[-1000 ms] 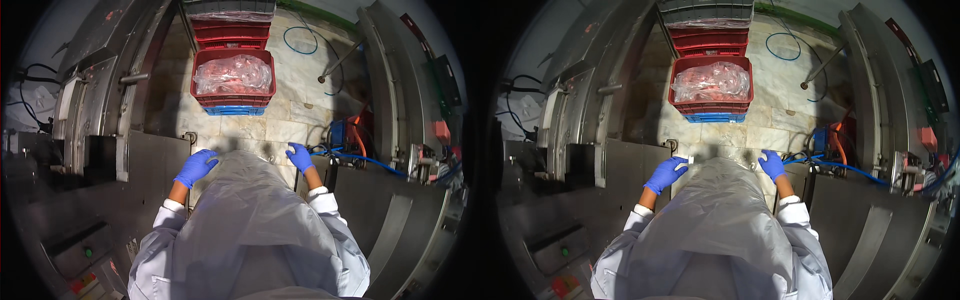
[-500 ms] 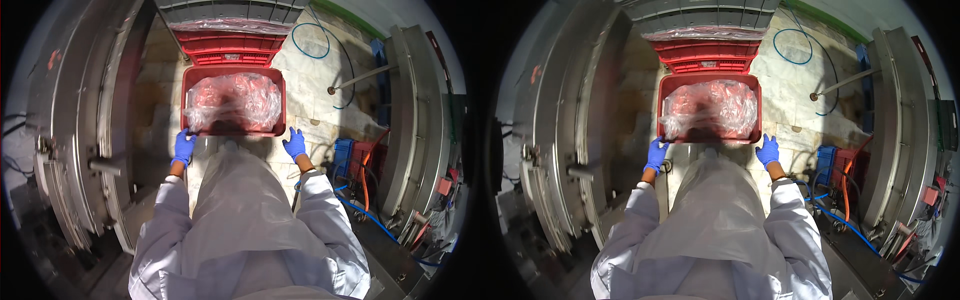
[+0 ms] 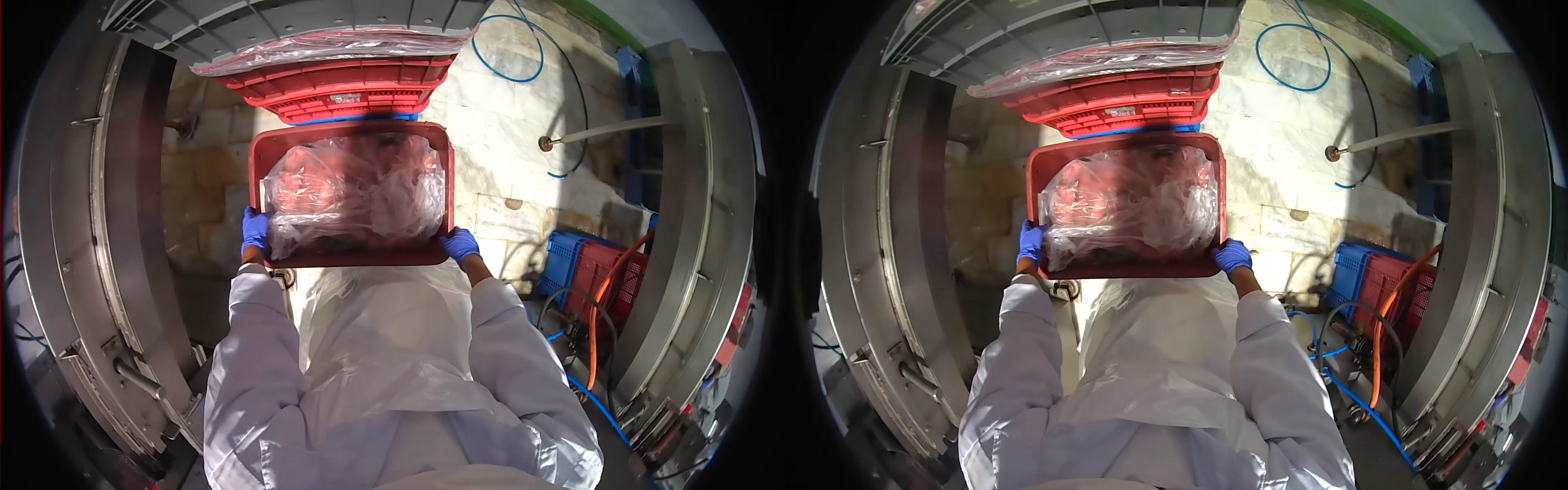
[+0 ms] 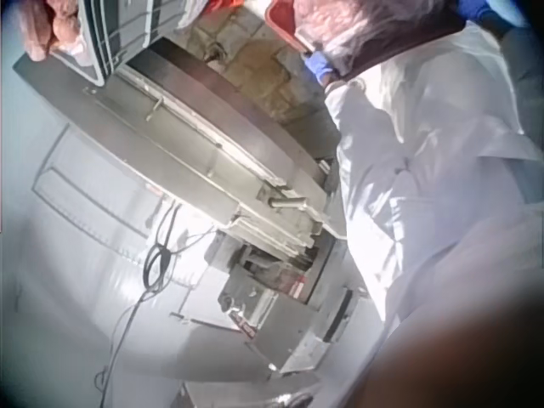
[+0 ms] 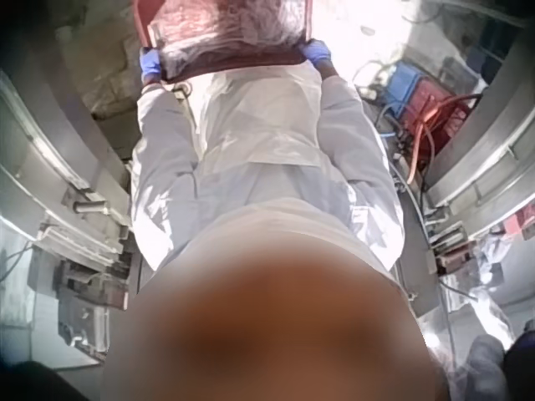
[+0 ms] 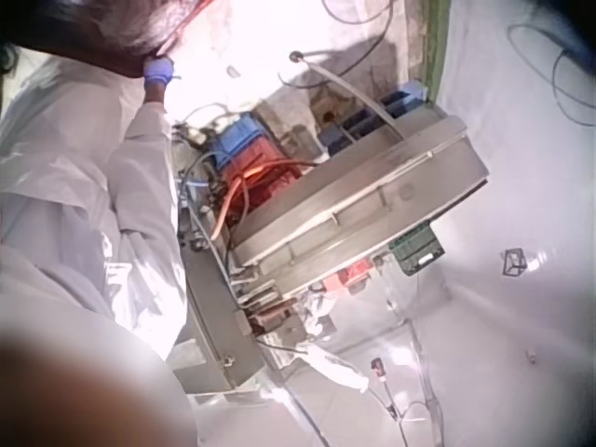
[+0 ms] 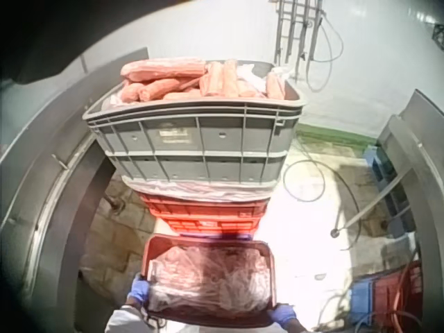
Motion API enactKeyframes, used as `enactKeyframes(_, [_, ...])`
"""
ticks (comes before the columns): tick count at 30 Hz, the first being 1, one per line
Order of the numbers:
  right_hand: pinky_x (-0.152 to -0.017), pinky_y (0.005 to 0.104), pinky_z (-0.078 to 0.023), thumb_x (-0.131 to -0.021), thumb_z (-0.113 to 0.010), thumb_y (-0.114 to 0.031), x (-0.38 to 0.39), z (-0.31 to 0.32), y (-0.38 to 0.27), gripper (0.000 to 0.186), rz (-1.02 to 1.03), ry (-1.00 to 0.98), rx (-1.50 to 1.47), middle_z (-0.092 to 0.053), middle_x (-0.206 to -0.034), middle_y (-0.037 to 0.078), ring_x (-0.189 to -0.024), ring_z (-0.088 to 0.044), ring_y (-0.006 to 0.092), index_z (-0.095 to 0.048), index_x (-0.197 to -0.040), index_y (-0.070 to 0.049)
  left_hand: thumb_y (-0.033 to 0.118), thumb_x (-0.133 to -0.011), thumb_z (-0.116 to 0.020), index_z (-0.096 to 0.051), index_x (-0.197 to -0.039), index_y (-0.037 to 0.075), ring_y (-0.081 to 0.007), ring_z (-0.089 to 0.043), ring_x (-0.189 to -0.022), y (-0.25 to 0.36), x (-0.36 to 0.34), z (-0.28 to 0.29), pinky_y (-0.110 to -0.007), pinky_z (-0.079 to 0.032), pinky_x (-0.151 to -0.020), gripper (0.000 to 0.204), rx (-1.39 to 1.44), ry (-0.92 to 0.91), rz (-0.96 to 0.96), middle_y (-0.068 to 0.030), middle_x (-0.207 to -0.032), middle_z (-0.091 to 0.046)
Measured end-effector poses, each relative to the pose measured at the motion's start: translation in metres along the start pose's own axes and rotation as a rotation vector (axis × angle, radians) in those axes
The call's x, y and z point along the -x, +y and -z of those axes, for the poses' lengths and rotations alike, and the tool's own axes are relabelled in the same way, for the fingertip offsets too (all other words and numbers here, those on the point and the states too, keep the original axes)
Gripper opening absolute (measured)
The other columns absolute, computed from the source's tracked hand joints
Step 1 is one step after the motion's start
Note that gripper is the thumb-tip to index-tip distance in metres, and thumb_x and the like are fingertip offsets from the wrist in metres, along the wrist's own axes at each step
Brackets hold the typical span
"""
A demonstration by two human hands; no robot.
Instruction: The person operates a meat slicing machine in a food processing facility. They place long logs of processed meat into the machine, which slices them into round pieces. The person then collects the sliced meat from the output tray and transfers it into plastic-lined crates for storage.
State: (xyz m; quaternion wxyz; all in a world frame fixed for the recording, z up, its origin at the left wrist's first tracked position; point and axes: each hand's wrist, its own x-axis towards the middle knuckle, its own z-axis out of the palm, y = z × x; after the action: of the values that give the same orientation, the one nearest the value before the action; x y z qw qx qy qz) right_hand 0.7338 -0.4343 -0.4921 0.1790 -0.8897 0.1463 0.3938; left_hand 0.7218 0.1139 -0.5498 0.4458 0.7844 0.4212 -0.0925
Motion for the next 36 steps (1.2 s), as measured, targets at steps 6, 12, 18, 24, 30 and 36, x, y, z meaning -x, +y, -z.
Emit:
enactKeyframes(6, [-0.084,0.0425,-0.051,-0.076,-0.058,-0.032,-0.001,0.015,0.003,0.033,0.056,0.015,-0.077,-0.068,-0.096,0.019,-0.093,-0.064,0.0381,-0.069,-0.095,-0.007,0.006,-0.07,-0.06,-0.058,-0.087,0.003,-0.019,-0.051,-0.063,0.011,0.018,-0.015,-0.034,-0.044,-0.059,0.017,0.362,0.063,0.066,-0.0073,-0.072,-0.058])
enactKeyframes(12, [-0.08,0.0443,-0.051,-0.076,-0.058,-0.031,-0.022,0.042,0.06,0.031,0.144,0.062,-0.02,-0.068,-0.092,0.019,-0.088,-0.065,0.038,-0.069,-0.091,-0.007,0.007,-0.064,-0.062,-0.053,-0.092,0.004,-0.0182,-0.048,-0.075,0.019,0.087,-0.06,-0.034,-0.042,-0.068,0.029,0.296,0.208,0.145,-0.0055,-0.082,-0.054])
enactKeyframes(18, [-0.076,0.0457,-0.052,-0.076,-0.061,-0.032,-0.043,0.067,0.13,0.031,0.104,0.173,-0.074,-0.067,-0.082,0.023,-0.08,-0.065,0.0401,-0.069,-0.084,-0.003,0.007,-0.065,-0.062,-0.052,-0.092,0.004,-0.0186,-0.046,-0.071,0.061,0.151,-0.116,-0.034,-0.042,-0.066,0.028,0.284,0.151,0.044,-0.0053,-0.08,-0.053])
enactKeyframes(24, [-0.076,0.0473,-0.052,-0.079,-0.059,-0.033,-0.055,0.104,0.216,0.034,0.058,0.254,-0.042,-0.067,-0.086,0.023,-0.081,-0.065,0.0405,-0.068,-0.09,-0.002,0.008,-0.065,-0.064,-0.054,-0.098,0.0,-0.0207,-0.052,-0.074,0.105,0.176,-0.193,-0.035,-0.045,-0.068,0.035,0.147,0.056,-0.018,-0.0091,-0.083,-0.058])
enactKeyframes(30, [-0.073,0.0422,-0.054,-0.081,-0.063,-0.036,-0.04,0.112,0.311,0.037,-0.143,0.232,-0.266,-0.069,-0.083,0.02,-0.078,-0.069,0.0334,-0.068,-0.096,-0.002,0.02,-0.064,-0.07,-0.055,-0.117,-0.005,-0.037,-0.061,-0.099,0.151,0.161,-0.279,-0.042,-0.048,-0.086,0.06,-0.072,-0.05,-0.152,-0.0252,-0.11,-0.062])
enactKeyframes(36, [-0.074,0.0421,-0.053,-0.082,-0.065,-0.03,-0.014,0.084,0.344,0.032,-0.328,0.288,-0.434,-0.07,-0.081,0.018,-0.081,-0.069,0.0311,-0.068,-0.094,0.0,0.031,-0.071,-0.068,-0.056,-0.119,0.002,-0.0415,-0.06,-0.102,0.29,0.154,-0.361,-0.046,-0.047,-0.09,0.057,-0.464,-0.155,-0.458,-0.0252,-0.109,-0.062])
